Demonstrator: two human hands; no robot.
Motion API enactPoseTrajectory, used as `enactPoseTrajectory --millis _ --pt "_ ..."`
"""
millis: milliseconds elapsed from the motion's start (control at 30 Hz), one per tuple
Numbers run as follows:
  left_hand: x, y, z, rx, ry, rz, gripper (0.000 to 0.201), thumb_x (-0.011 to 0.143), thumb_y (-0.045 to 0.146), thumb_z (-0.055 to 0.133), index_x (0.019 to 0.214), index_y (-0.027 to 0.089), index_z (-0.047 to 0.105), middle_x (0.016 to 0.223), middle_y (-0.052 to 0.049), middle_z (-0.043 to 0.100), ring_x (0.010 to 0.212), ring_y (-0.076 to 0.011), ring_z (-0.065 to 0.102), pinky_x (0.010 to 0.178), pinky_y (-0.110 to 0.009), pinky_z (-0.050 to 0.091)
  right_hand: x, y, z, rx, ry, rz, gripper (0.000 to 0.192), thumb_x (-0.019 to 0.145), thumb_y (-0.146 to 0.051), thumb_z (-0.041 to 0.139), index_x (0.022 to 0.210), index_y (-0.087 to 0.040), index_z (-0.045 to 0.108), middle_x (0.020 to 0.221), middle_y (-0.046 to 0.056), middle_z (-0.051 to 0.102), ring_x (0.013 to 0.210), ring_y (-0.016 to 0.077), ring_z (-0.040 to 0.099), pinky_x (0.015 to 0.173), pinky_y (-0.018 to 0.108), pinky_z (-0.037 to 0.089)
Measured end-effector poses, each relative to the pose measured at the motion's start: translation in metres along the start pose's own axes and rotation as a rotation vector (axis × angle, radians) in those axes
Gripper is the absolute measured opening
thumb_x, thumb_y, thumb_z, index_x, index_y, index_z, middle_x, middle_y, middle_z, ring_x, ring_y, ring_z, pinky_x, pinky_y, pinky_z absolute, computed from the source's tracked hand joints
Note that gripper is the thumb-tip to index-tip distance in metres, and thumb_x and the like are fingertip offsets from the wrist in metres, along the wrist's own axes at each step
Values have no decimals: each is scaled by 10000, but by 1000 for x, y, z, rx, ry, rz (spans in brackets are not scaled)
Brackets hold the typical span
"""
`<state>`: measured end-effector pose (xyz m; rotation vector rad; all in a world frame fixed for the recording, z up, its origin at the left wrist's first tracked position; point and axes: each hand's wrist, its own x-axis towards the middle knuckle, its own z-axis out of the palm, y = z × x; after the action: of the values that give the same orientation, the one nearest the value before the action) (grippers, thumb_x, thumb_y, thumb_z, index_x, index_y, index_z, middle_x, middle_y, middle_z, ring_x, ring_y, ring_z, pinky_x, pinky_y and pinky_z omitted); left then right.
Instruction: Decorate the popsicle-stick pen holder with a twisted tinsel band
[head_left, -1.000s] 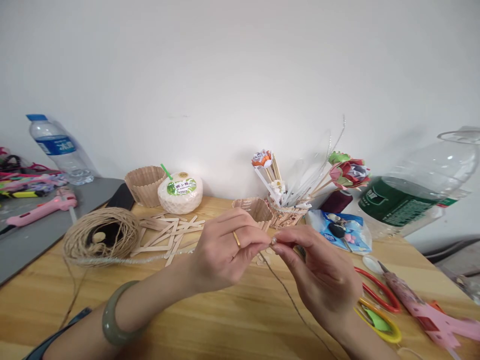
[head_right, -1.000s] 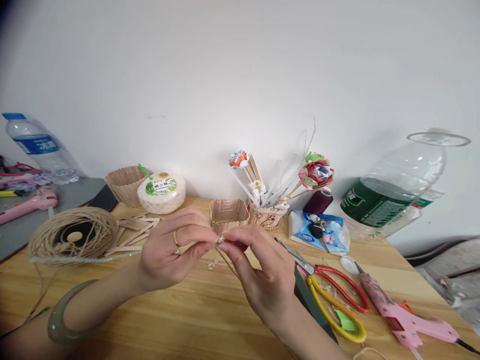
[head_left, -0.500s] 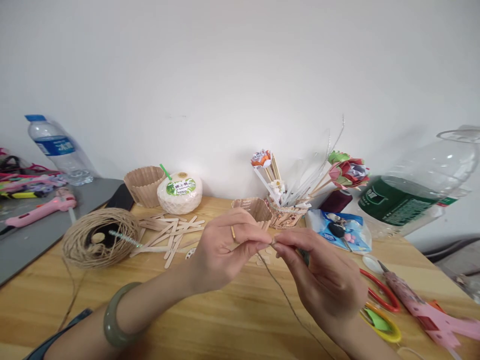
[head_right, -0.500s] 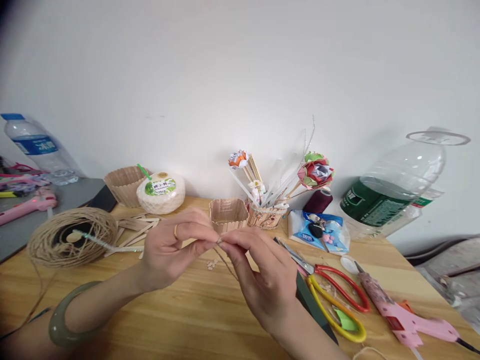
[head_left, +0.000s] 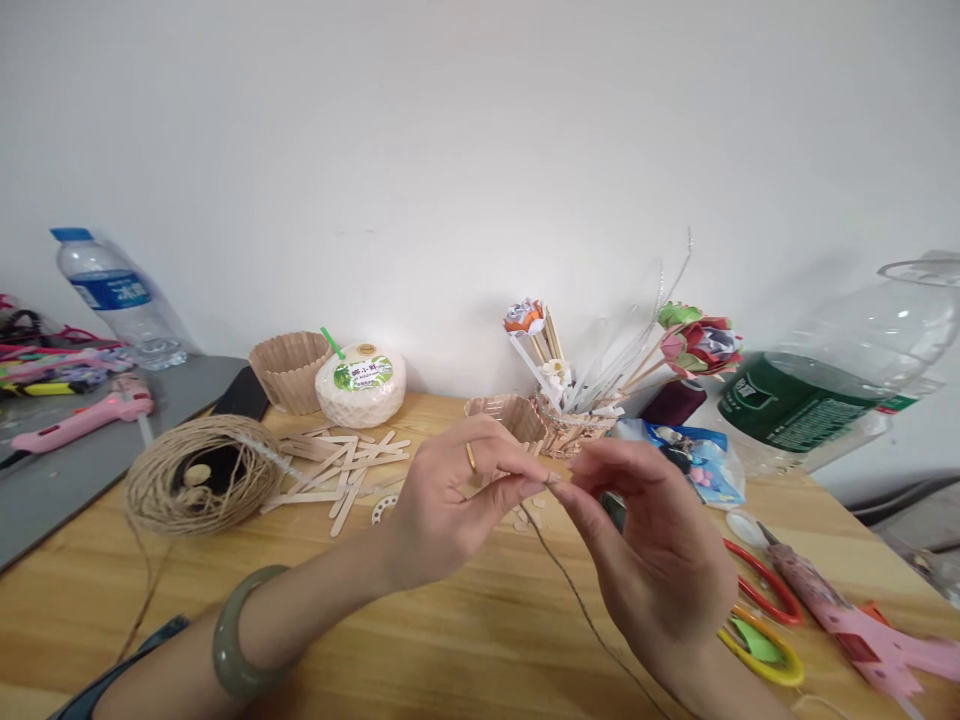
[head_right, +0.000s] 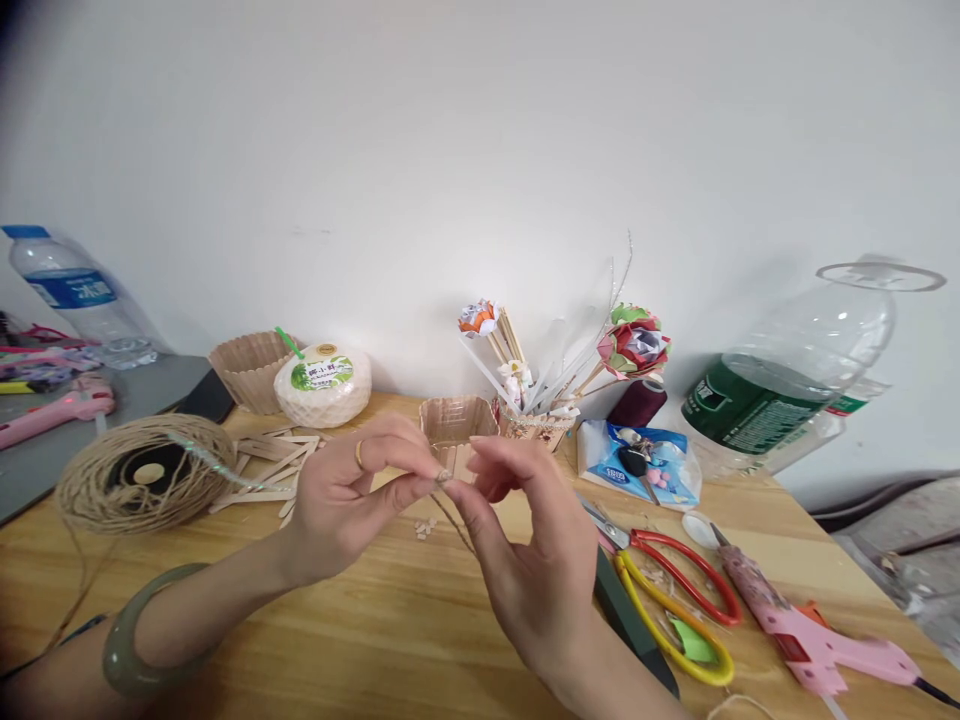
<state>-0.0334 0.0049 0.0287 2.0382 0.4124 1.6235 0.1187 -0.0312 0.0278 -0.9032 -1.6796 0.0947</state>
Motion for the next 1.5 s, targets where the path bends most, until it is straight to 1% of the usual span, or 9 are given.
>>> enactPoseTrajectory --millis 67,200,367,700,833,1033,1133,1300,1500 --pt "-1 0 2 -30 22 -56 75 784 105 591 795 156 644 681 -27 612 644 -126 562 592 -268 469 3 -1 0 -88 40 -93 233 770 -102 613 955 -231 557 742 3 566 628 134 534 544 265 469" --pt "-1 -1 3 -108 24 -68 75 774 96 606 780 158 648 692 -27 638 655 -126 576 613 -273 481 9 0 -4 -193 -26 -263 249 765 -34 585 925 -224 587 796 31 602 686 139 586 565 255 492" --pt "-1 -3 2 -141 16 -155 53 746 104 641 754 152 662 679 -32 653 649 -128 592 617 -271 492 13 1 -7 -191 -75 -302 224 762 -48 593 915 -212 612 775 41 623 681 150 603 551 265 499" --pt "2 -1 4 -282 75 -408 189 663 246 729 675 145 569 632 -14 628 595 -115 594 561 -224 520 10 3 -3 130 -112 47 131 787 -145 609 875 -230 655 768 20 634 680 140 584 561 255 489" --pt "5 -3 2 -436 66 -565 236 631 207 750 802 150 597 637 4 653 606 -112 621 604 -228 525 14 6 -2 316 -136 327 195 781 -253 621 976 -233 618 786 9 603 658 120 561 537 225 482" --pt "7 -1 -3 -435 55 -680 66 680 182 686 721 151 644 605 8 653 534 -97 590 536 -221 499 17 5 1 596 -510 676 239 825 -393 533 926 -186 595 777 15 602 702 109 548 577 201 455" --pt "10 1 -8 -408 40 -705 69 683 188 674 670 145 622 606 6 636 556 -101 572 535 -222 478 16 2 1 676 -615 746 205 765 -354 614 871 -180 586 728 -6 591 616 81 503 516 174 399" --pt "15 1 -16 -447 45 -777 86 648 151 693 706 139 630 696 9 615 641 -81 549 584 -190 449 17 -2 -1 626 -592 779 144 758 -309 625 777 -166 625 623 -27 561 469 45 368 412 165 286" --pt "18 7 -21 -501 -102 -760 267 696 148 678 957 205 665 753 12 623 677 -83 544 599 -184 452 17 1 -3 703 -599 907 101 743 -246 619 704 -159 585 555 -60 467 447 29 354 401 145 276"
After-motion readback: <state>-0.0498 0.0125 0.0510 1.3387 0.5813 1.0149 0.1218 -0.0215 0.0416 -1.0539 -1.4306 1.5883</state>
